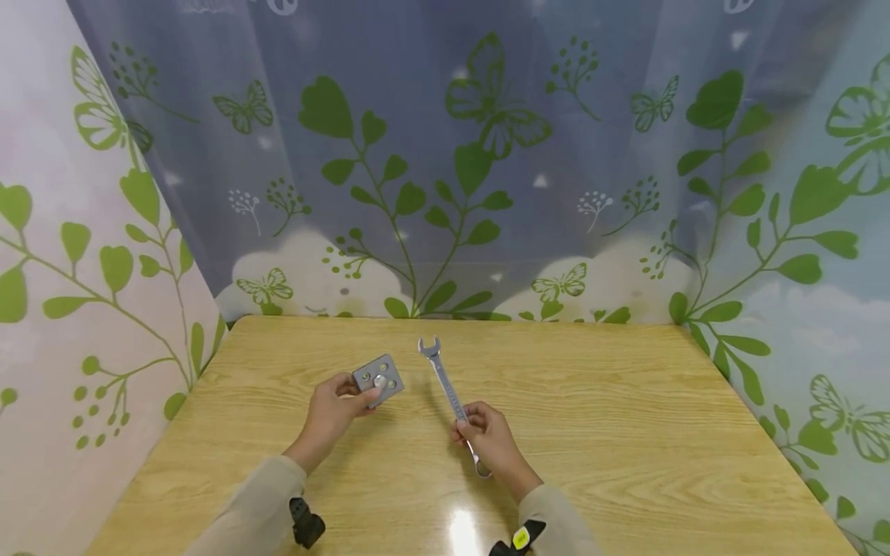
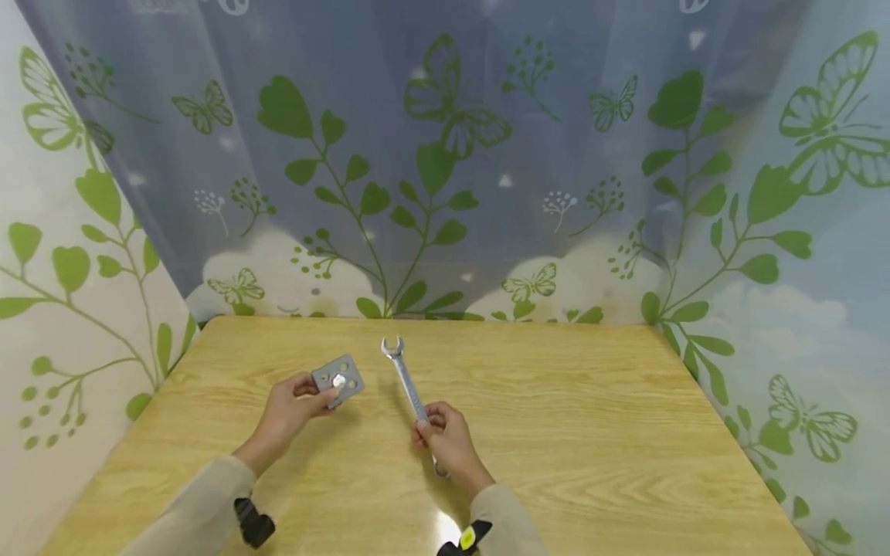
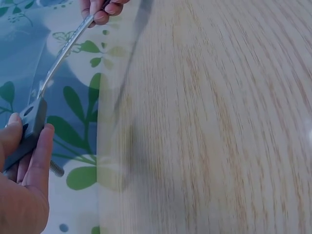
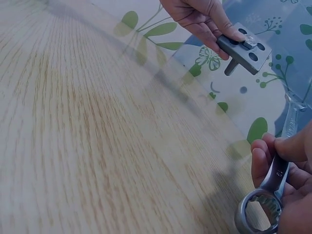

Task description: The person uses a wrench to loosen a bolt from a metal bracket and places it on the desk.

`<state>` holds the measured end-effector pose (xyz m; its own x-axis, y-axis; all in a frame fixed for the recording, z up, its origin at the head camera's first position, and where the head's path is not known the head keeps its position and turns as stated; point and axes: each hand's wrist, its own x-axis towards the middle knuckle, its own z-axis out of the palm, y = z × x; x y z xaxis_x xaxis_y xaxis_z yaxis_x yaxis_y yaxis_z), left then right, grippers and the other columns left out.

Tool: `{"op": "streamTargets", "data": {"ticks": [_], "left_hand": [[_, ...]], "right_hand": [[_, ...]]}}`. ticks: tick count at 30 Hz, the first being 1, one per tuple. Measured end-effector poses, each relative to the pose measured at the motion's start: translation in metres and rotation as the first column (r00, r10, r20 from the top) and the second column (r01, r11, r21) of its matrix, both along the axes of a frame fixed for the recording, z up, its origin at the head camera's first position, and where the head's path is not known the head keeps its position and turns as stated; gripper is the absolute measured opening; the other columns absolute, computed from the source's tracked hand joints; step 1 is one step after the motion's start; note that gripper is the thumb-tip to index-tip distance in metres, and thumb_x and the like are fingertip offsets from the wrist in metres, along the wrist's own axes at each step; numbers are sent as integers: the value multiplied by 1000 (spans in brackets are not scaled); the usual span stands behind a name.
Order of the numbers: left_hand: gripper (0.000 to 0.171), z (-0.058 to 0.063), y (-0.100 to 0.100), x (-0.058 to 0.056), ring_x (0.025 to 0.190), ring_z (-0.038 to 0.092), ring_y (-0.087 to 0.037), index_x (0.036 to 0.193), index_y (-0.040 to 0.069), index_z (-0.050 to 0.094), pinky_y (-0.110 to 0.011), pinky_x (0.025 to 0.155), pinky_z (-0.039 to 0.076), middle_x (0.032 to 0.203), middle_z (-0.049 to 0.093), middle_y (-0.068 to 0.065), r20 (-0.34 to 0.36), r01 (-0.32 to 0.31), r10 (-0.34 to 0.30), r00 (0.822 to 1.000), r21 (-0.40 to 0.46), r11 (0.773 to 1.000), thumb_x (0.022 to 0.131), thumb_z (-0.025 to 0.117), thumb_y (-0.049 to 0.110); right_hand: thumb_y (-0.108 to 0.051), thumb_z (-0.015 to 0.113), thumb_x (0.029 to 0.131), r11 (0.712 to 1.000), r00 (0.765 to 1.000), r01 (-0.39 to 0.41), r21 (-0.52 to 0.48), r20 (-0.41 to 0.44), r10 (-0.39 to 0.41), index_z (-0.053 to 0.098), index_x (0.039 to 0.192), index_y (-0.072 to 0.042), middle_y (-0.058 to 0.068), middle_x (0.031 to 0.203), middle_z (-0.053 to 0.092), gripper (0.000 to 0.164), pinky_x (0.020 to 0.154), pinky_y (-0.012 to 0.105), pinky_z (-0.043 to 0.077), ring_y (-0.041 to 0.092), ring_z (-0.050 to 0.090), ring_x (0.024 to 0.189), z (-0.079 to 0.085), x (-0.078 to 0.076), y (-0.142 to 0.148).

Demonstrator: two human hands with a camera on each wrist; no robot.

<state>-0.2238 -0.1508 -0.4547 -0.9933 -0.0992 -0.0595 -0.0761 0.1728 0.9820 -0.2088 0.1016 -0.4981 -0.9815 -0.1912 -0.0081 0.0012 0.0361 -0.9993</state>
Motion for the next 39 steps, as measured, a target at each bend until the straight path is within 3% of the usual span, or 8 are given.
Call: {"op": "streamTargets", "data": {"ticks": [6,10,14,18,25,33,39], "left_hand": [[46,-1,-3,0,76,69,-16,122,0,53,-38,77,60,97,63,-14,-41,32,-31,999,32,999,81,75,3],[61,0,-5,-1,79,70,-15,136,10,46,-40,80,59,104,63,-14,-27,38,-37,999,34,999,83,74,5],[64,1,-4,-1,82,70,-16,140,14,44,-33,78,60,107,62,-16,-17,24,-23,1000,66,998,84,72,3],[62,3,-4,-1,83,69,-18,141,14,44,-27,75,59,105,60,-15,-19,17,-15,1000,121,993,85,70,1],[59,1,-5,-1,84,68,-14,141,12,44,-27,79,59,105,55,-15,-17,33,-31,999,186,982,87,66,-3],[58,-1,-8,-1,94,63,-9,142,3,38,-26,83,57,132,43,-18,-30,69,-63,998,281,957,89,61,-6],[60,-1,-10,2,99,61,-8,144,2,34,-25,84,57,142,37,-17,-45,107,-98,994,315,943,91,59,-5]], "right_hand": [[8,51,93,1000,1000,1,-9,6,-1,50,108,18,28,90,64,17,65,24,55,15,61,74,-2,0,1],[7,51,94,1000,1000,-16,2,14,16,51,109,16,29,93,63,17,63,23,54,15,60,72,-2,0,2],[6,52,93,999,999,-44,10,21,43,51,110,14,32,96,62,18,61,20,52,14,58,70,-2,2,3],[5,53,93,998,997,-69,4,15,69,51,110,14,32,96,61,19,59,18,51,12,56,68,-3,4,3],[4,55,92,997,997,-77,-2,18,77,52,109,13,30,94,62,20,57,18,49,14,56,67,-1,7,3],[3,56,91,998,997,-64,-3,31,64,52,110,14,29,95,63,23,57,19,51,14,57,67,-1,8,4],[1,56,92,996,996,-85,-6,36,85,52,112,14,27,94,63,24,57,19,49,13,56,67,-3,8,6]]}}
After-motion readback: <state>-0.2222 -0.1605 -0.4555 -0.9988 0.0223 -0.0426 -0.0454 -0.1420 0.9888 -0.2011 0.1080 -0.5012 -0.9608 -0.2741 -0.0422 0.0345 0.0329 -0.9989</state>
